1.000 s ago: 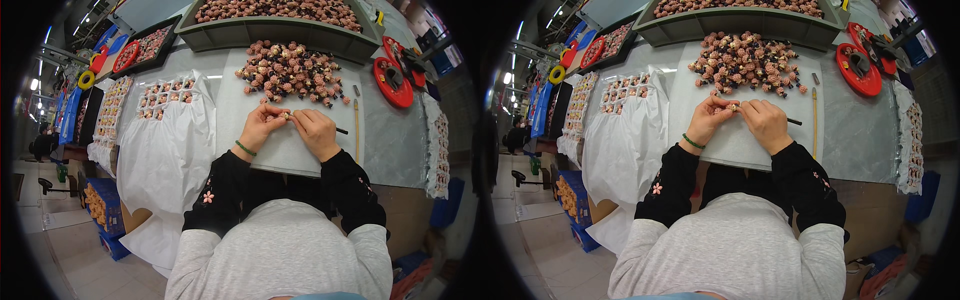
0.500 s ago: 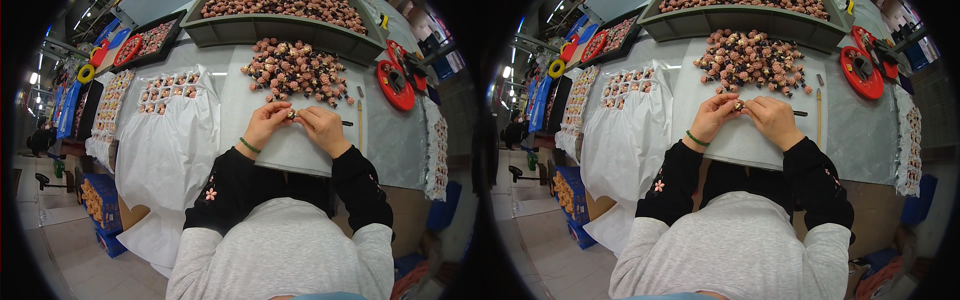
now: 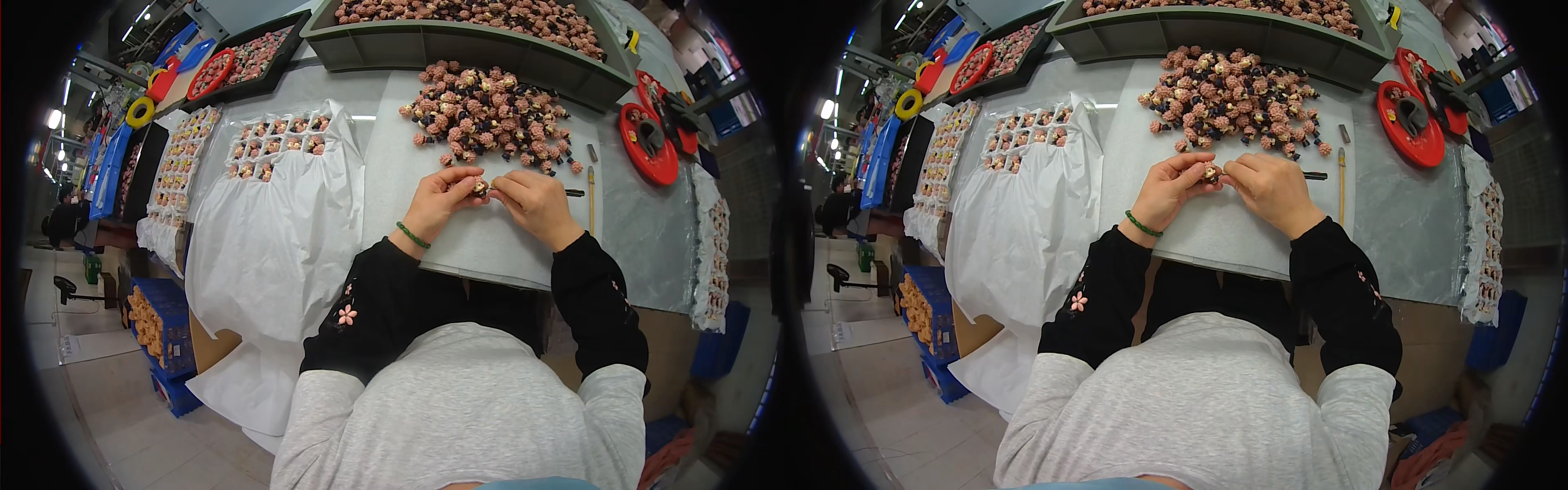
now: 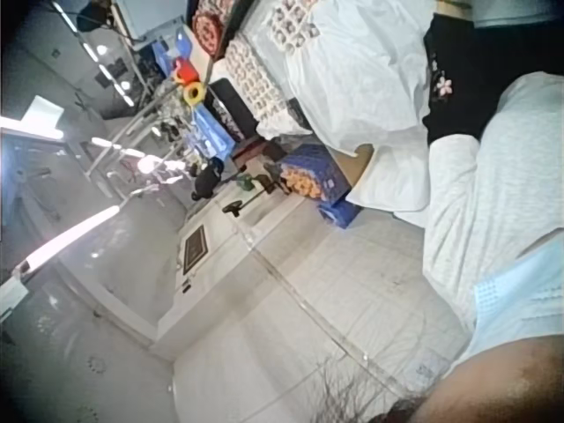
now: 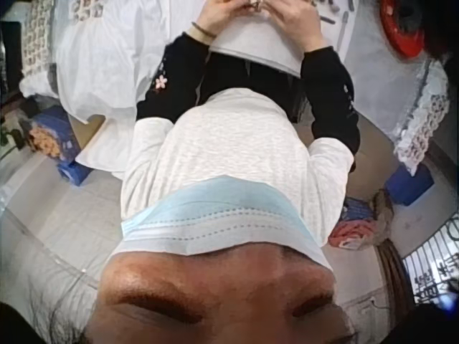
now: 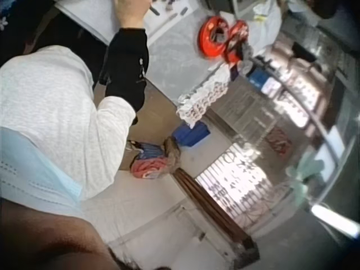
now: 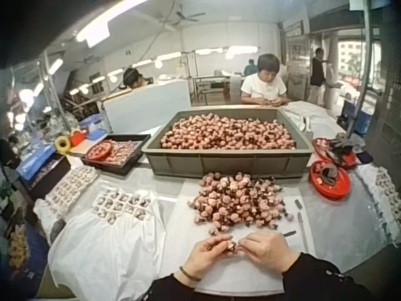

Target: The person assembles small figurines by attaching components onto them by hand, periodically smoothing protective paper over a packed tray, and then stands up from the workbench.

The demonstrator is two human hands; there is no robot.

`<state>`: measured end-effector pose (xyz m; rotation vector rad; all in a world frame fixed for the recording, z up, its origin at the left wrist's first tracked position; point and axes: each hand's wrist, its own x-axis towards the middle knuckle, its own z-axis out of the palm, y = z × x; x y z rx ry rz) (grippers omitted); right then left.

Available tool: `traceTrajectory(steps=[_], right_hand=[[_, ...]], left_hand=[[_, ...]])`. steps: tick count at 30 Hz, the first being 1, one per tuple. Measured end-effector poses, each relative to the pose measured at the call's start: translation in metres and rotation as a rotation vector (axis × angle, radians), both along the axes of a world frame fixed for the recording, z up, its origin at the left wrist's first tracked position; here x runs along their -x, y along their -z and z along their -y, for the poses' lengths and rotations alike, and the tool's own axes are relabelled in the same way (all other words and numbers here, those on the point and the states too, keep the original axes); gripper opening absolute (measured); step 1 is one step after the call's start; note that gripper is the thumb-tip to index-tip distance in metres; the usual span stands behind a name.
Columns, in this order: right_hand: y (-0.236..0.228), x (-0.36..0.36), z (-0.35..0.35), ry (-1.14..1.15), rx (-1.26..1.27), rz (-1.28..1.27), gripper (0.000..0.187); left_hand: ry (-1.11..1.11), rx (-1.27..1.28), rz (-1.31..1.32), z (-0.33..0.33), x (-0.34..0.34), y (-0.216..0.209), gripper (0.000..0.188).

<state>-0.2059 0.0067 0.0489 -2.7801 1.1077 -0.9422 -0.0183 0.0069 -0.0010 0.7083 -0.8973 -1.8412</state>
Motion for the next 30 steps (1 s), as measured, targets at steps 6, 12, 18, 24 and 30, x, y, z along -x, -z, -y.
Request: traceTrajectory(steps=[6,12,18,24,30], right_hand=[[-0.0004,-0.0018,0.0013,-0.044,0.012,0.022,0.013],[0.0009,-0.0015,0.0014,-0.06,0.005,0.029,0.013],[0.0028,-0.0015,0.0011,-0.063,-0.005,0.039,0.013],[0.0025,-0.0017,0.0018,-0.071,-0.021,0.04,0.013],[0.0004,0.0004,0.0027,-0.079,-0.074,0.003,0.013]], left_hand=[[0.015,0.006,-0.004,0.0015,-0.0003,0.0008,0.027],[0.004,0.008,-0.03,0.0006,0.0009,-0.0001,0.027],[0.036,0.012,0.016,0.0001,-0.0001,-0.0007,0.028],[0.038,0.005,0.033,0.0001,-0.0004,-0.0011,0.029],[0.033,0.011,0.061,0.0001,0.0002,-0.0025,0.028]])
